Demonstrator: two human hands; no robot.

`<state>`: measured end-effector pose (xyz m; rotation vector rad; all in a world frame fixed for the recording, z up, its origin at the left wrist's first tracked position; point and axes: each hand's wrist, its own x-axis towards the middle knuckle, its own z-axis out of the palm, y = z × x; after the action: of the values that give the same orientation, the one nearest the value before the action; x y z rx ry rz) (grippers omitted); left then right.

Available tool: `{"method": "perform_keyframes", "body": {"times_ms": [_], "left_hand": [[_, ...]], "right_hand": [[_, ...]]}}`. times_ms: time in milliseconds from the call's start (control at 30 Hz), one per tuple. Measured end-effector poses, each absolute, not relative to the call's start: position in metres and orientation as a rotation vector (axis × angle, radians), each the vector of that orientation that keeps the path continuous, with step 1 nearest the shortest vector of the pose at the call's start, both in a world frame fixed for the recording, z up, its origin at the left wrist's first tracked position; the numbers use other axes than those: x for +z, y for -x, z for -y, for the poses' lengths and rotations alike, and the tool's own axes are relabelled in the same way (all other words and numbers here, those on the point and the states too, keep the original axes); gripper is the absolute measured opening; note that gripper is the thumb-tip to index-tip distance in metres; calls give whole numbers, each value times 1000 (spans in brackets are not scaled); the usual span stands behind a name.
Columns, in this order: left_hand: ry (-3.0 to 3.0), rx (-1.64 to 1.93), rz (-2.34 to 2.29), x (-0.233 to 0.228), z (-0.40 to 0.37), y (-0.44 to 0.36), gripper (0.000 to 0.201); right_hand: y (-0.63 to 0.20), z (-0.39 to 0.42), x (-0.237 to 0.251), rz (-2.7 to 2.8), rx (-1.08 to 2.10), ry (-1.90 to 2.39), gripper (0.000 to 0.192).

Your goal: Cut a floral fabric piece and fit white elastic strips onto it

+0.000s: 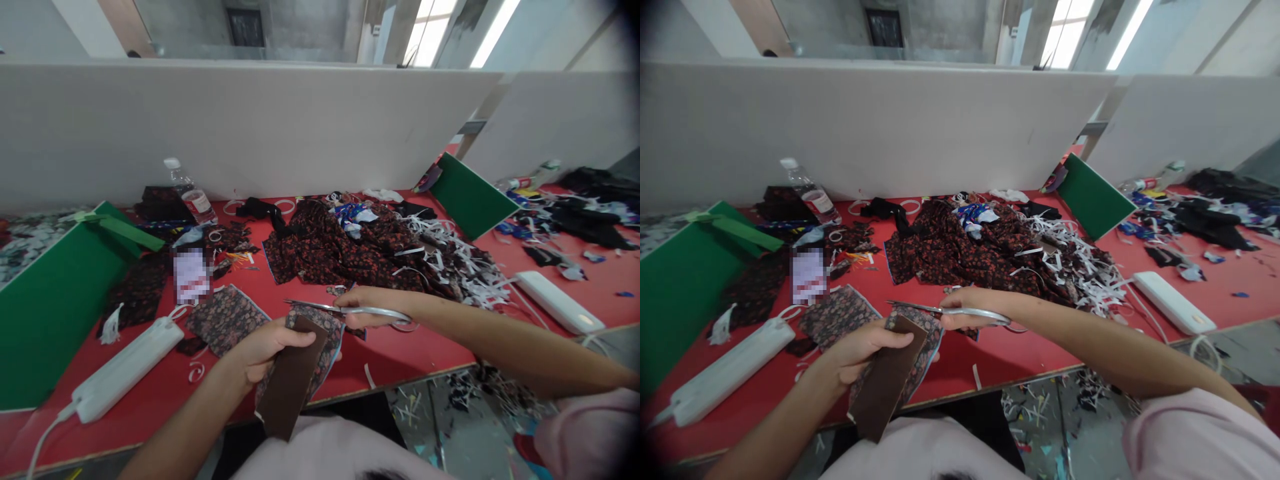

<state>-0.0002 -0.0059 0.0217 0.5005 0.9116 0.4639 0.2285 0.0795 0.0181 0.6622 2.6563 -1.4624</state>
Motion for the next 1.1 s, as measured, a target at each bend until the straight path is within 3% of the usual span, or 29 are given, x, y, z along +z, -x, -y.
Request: {"method": "perform_keyframes", "body": {"times_ms": [400, 867, 1100], "left_hand": [[-491, 465, -969, 24, 6, -1, 28], [-466, 448, -980, 26, 7, 0, 26], [-464, 463, -968, 25, 7, -1, 28]], "right_hand": [[-228, -80, 29, -2648, -1447, -628, 55], [-227, -84, 18, -2589, -1457, -690, 44], [-224, -79, 28, -2486, -1560, -712, 48]]}}
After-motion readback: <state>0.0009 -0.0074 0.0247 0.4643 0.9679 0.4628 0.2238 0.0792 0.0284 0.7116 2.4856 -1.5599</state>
